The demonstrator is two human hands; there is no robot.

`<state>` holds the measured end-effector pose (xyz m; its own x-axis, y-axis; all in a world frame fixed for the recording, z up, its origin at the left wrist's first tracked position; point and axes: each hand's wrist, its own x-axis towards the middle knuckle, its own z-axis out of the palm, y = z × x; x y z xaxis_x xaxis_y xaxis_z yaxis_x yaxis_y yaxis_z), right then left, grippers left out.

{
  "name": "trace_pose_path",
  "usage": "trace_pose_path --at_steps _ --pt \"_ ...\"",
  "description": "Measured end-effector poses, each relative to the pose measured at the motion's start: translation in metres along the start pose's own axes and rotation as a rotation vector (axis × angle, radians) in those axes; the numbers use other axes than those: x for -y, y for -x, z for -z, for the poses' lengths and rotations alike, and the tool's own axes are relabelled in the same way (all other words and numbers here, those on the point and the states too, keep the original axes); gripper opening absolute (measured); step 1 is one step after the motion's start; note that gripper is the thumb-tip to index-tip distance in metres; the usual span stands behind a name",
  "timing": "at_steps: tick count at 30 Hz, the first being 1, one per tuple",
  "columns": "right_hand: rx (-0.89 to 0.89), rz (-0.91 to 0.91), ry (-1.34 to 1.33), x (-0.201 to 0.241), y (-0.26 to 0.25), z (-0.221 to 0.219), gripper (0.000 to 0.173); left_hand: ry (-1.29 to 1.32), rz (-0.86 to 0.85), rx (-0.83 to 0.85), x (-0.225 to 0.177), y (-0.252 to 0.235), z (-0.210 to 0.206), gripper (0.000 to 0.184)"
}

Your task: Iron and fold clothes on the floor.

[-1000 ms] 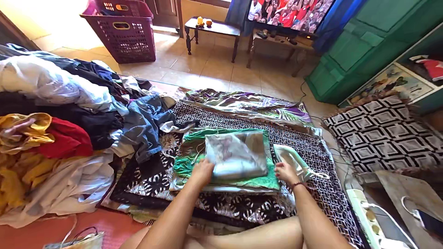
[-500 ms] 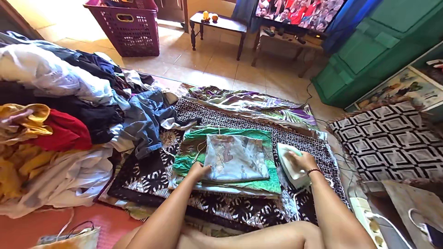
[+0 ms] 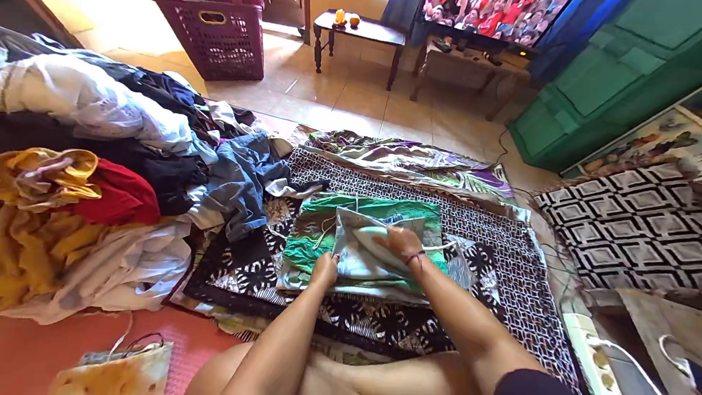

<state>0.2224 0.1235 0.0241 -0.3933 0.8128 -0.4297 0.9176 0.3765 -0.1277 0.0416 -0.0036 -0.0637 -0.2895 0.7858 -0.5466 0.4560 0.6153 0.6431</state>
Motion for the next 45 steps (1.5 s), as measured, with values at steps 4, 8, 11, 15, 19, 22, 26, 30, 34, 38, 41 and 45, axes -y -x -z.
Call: trace_pose_path --at_steps 4,8,11,15,19,22,26,30,34,38,41,45 --pt "-0.009 -0.102 -0.032 -0.003 -0.021 0.008 0.071 -0.004 0.004 -0.006 -0.001 -0.007 -0.003 0.043" --pt "0.095 0.18 0.072 -0.007 -0.017 0.004 0.067 0.014 0.018 0.009 0.007 -0.012 -0.004 0.043" --pt "0.055 0.212 0.089 0.019 -0.013 0.004 0.067 0.034 0.031 0.032 0.006 -0.012 -0.003 0.042" --pt "-0.034 0.096 -0.056 0.072 -0.034 0.003 0.066 0.032 0.046 0.039 0.002 -0.009 -0.002 0.04" --pt "-0.022 0.015 -0.106 0.102 -0.054 0.009 0.062 0.031 0.051 0.027 0.003 -0.01 0.0 0.041" --pt "0.005 0.053 -0.119 0.095 -0.053 0.007 0.062 0.05 0.06 0.022 0.006 -0.01 0.0 0.041" --pt "-0.014 0.033 -0.054 0.057 -0.039 0.008 0.065 0.048 0.041 0.013 0.009 -0.011 0.003 0.042" --pt "-0.066 -0.065 0.001 -0.005 -0.024 0.008 0.07 0.025 0.034 0.015 0.005 -0.008 0.005 0.042" --pt "-0.107 -0.182 0.016 -0.056 -0.015 0.005 0.071 0.026 0.037 0.012 0.005 -0.005 0.005 0.041" --pt "-0.129 -0.367 -0.046 -0.112 -0.011 0.01 0.073 0.019 0.029 0.02 0.009 -0.007 0.005 0.041" --pt "-0.112 -0.299 -0.132 -0.149 -0.012 0.008 0.067 0.062 0.018 0.048 0.016 -0.013 0.005 0.042" --pt "0.018 0.044 -0.107 -0.14 -0.007 0.006 0.058 0.141 0.035 0.096 0.017 -0.019 0.008 0.043"
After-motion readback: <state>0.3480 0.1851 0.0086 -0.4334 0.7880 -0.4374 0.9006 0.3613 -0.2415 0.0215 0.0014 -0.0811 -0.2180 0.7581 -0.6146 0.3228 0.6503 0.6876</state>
